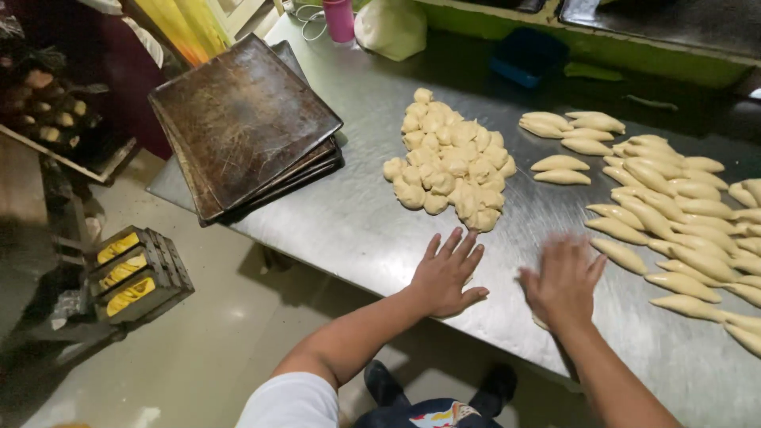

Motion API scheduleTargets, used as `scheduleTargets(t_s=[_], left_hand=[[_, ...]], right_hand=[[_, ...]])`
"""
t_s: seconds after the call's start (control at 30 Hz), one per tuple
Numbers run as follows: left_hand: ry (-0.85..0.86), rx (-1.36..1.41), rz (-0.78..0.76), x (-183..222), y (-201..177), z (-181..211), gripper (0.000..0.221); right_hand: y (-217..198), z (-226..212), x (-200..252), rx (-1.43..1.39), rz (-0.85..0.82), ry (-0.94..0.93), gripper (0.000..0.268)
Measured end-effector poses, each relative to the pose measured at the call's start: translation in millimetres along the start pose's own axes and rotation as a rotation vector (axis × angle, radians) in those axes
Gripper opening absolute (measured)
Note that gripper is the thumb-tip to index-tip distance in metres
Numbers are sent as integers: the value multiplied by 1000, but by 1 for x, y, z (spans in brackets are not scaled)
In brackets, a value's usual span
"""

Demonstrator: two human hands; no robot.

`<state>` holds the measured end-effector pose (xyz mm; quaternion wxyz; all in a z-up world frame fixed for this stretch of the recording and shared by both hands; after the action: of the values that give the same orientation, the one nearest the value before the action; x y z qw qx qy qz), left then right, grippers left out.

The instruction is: Shaping small portions of dough into pointed rolls on a metal workbench

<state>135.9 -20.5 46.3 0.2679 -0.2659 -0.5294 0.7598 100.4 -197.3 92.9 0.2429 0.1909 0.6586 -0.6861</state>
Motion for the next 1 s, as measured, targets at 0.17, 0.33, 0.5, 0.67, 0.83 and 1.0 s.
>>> scheduleTargets(t_s=[0.17,0.33,0.5,0.67,0.83,1.0], left_hand=[[108,-15,-86,-1,-5,0,106],[529,-31,-80,-17,4,5,70],[436,16,172,-31,-5,-8,48],[4,21,256,46,-16,16,76],[41,138,158,120,-7,31,51],[116,54,51,33,-13,23,56]], right_hand=[[28,0,7,-162,-296,85,75],[-18,-8,22,-27,-964,474,50],[55,13,24,-81,-445,173,40],[10,-12,89,-265,-243,-74,70],[56,5,202,-257,-546,-202,86],[54,-12,80,-231,-492,-434,73]])
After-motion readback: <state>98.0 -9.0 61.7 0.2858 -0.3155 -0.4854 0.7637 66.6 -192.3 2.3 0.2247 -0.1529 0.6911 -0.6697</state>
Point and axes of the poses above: each hand's wrist, its own x-axis away from the middle knuckle, its own y-axis out of the palm, z = x × y, the point moved 10 cm from there along -x, towards the middle knuckle, and after that the axes turned 3 degrees about x, right-handed, at the moved point
